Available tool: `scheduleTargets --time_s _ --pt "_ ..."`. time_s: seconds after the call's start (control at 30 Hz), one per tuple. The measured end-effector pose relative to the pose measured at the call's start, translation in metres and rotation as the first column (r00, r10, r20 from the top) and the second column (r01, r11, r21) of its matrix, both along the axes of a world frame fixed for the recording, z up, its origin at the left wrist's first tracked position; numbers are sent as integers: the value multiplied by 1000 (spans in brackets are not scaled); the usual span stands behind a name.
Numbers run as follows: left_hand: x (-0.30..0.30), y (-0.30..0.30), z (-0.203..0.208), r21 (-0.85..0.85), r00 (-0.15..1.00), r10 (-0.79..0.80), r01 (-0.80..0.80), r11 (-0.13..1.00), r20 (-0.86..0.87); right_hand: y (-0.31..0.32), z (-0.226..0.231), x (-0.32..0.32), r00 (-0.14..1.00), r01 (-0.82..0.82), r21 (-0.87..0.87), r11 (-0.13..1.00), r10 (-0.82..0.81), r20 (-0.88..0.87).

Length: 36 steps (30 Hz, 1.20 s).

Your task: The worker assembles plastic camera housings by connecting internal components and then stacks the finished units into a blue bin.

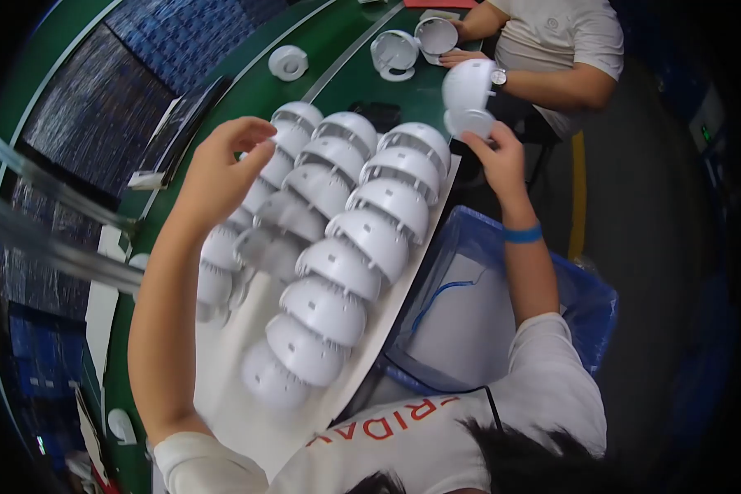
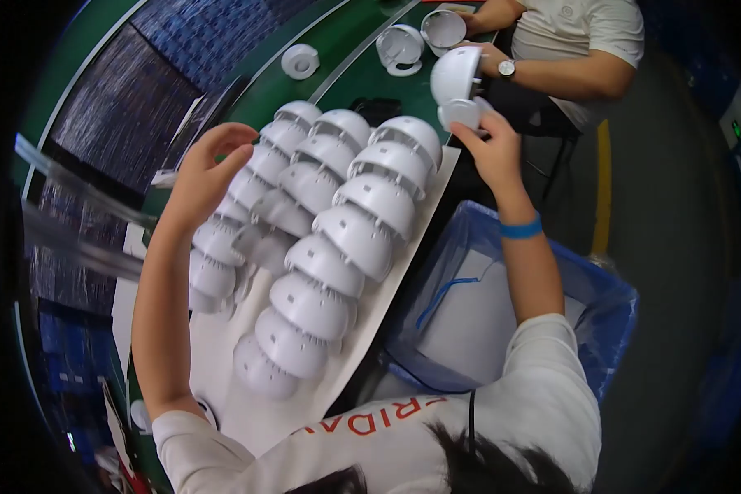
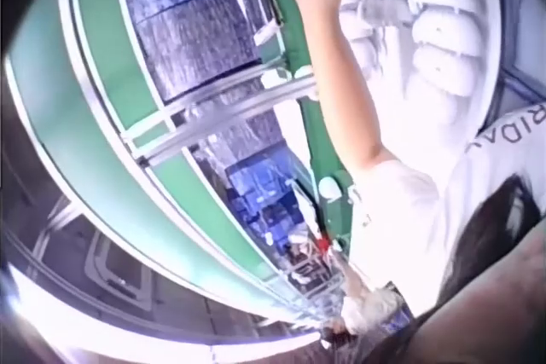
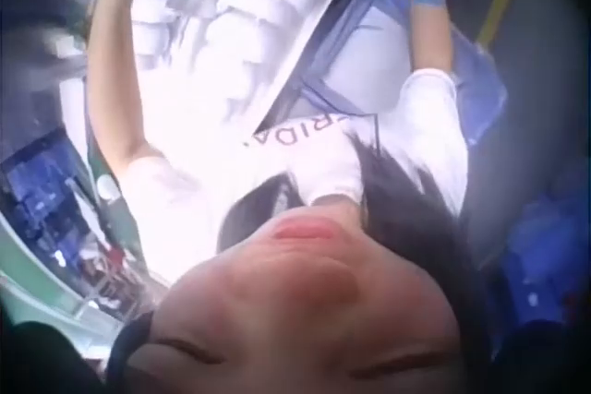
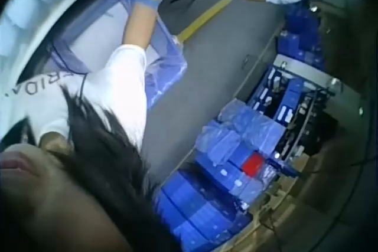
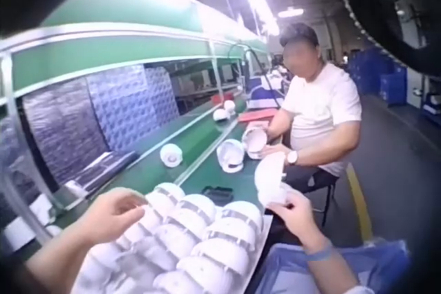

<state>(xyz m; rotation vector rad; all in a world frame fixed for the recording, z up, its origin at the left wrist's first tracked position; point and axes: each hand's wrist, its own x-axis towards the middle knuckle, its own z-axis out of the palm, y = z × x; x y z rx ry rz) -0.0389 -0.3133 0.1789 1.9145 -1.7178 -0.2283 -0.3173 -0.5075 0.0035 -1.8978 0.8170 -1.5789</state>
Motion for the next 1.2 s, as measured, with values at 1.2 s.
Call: scheduleTargets --time_s 1.2 --pt "-41 457 -86 -103 689 641 -704 703 -338 434 70 140 375 -830 -19 557 533 -758"
